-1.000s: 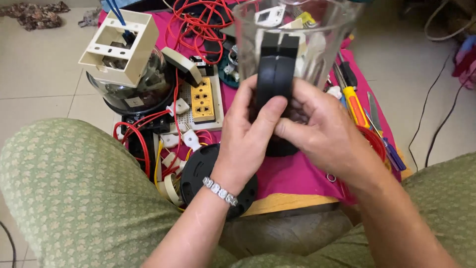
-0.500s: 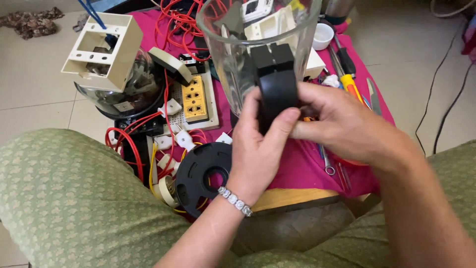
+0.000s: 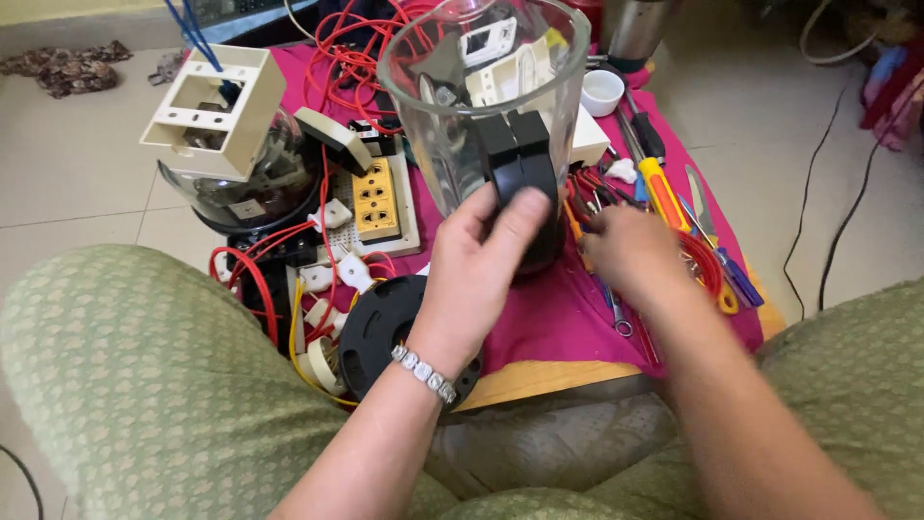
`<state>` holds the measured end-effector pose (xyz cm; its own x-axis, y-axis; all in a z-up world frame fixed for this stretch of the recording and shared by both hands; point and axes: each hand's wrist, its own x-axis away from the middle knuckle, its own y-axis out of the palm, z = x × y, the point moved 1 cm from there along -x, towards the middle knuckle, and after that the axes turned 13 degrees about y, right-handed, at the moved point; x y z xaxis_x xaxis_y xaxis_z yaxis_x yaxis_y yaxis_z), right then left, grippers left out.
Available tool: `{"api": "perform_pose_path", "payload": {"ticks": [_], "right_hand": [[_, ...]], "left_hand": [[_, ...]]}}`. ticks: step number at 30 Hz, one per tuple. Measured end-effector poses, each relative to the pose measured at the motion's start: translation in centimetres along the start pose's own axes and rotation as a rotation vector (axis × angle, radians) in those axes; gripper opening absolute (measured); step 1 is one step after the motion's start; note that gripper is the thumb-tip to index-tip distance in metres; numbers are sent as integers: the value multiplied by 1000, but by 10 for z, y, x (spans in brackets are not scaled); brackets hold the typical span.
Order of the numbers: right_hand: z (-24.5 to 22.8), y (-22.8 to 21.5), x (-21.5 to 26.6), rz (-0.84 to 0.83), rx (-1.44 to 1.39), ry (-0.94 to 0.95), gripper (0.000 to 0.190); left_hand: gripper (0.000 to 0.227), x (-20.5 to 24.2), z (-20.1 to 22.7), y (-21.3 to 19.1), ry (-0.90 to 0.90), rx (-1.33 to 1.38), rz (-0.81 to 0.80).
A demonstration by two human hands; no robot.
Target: Tightening the screws on a blender jar handle using a screwdriver to secure it to the jar.
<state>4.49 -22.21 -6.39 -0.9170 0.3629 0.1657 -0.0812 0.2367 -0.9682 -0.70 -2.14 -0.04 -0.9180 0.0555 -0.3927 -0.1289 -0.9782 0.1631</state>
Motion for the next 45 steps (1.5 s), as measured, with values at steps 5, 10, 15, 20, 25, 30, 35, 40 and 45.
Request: {"api": "perform_pose_path", "payload": {"ticks": [5,10,15,20,25,30,35,40,45], "right_hand": [[-17,52,-30,6,21,61,31],[-12,64,-50,1,42,21,29],[-22,46,-15,-5,121,-81,31],[-25,9,15,-68,-31,68,46],[-2,-10,46,-122,-34,124,56],[8,6,57,-286,-233,265,41],[10,4,85,-429,-424,253,37],[6,-23,129,-502,-504,187,47],[-13,-66,160,-404,-999,-190,63]], "left_hand": [[33,0,-9,-3,-42,202,36],[38,0,-10,-3,-76,229,49],[38,-2,-4,4,-109,362,78],[37,-7,-2,1,-73,368,44],[37,-11,-10,2,-53,436,44],[46,-15,-12,-2,-51,415,6],[45,-16,-11,-4,-52,438,11],[47,-21,-10,-5,-42,459,-28],[55,-20,-1,-7,-46,372,-138]]}}
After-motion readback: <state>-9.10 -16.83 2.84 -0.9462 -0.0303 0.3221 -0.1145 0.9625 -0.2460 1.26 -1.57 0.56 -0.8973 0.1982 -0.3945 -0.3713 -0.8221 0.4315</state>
